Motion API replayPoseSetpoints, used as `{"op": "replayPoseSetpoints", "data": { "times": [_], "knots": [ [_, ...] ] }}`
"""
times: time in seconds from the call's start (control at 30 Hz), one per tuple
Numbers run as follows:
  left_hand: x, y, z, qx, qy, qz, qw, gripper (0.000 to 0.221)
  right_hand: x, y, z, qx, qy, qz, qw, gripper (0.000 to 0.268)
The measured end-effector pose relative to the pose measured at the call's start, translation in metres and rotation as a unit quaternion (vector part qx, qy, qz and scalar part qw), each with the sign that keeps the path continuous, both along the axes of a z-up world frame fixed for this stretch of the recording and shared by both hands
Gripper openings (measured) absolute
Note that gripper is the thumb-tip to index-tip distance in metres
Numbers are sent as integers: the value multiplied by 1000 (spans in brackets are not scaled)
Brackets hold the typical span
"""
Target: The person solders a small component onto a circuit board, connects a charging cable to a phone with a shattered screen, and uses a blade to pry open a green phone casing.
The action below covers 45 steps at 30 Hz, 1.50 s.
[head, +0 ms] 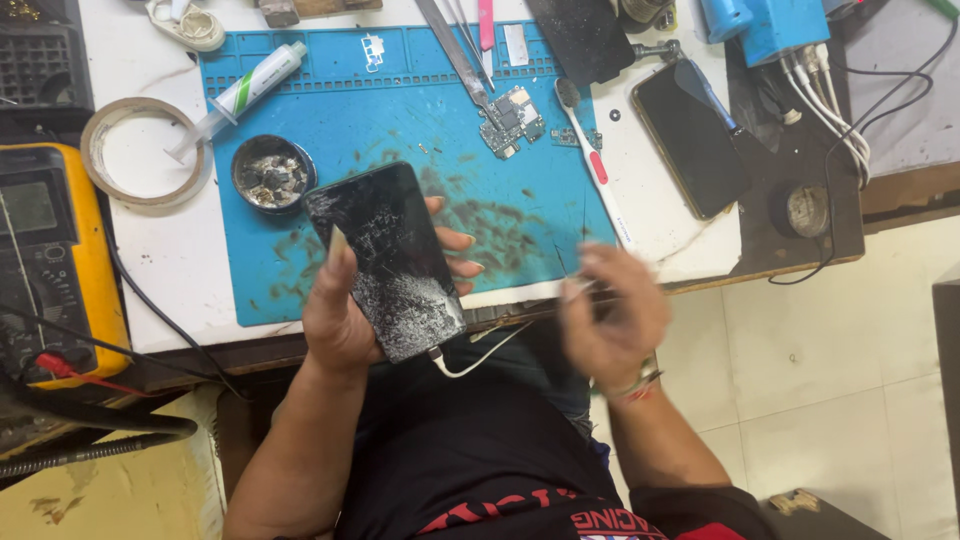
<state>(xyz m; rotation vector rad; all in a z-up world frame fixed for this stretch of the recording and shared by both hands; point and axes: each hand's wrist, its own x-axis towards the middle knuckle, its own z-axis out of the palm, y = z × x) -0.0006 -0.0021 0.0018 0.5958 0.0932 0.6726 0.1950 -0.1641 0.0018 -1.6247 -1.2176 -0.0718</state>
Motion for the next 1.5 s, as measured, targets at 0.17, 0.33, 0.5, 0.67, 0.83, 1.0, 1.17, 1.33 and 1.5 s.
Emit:
{"op": "replayPoseSetpoints", "data": {
  "times": [0.17, 0.33, 0.5, 0.67, 0.83, 1.0, 1.17, 1.33, 1.5],
  "knots": [
    [3, -19, 4, -23, -58, 7, 998, 80, -49, 5, 20, -118, 171, 155, 966, 40],
    [7, -29, 6, 33, -3, 50, 998, 82, -48, 11, 30, -198, 457, 255, 829, 28],
    [-9, -19, -1, 154, 99, 280, 942, 76, -8, 8, 67, -171, 75, 178, 966, 24],
    [-26, -19, 2, 332, 197, 403, 830, 72, 13, 28, 84, -118, -264, 133, 948, 31],
    [-31, -6, 26, 613, 346, 349, 619, 65, 16, 51, 68, -160, -322, 178, 916, 42],
    [-15, -6, 34, 681, 427, 209, 557, 74, 23, 30, 61, -201, -228, 176, 936, 58],
    [-3, -1, 34, 709, 439, 156, 530, 78, 39, 11, 43, -161, -137, 51, 976, 30],
    [1, 3, 30, 716, 439, 136, 526, 79, 54, 23, 52, -147, -194, -13, 970, 38],
    [-2, 1, 28, 705, 458, 156, 518, 79, 67, 38, 64, -178, -177, 22, 968, 44]
  ]
}}
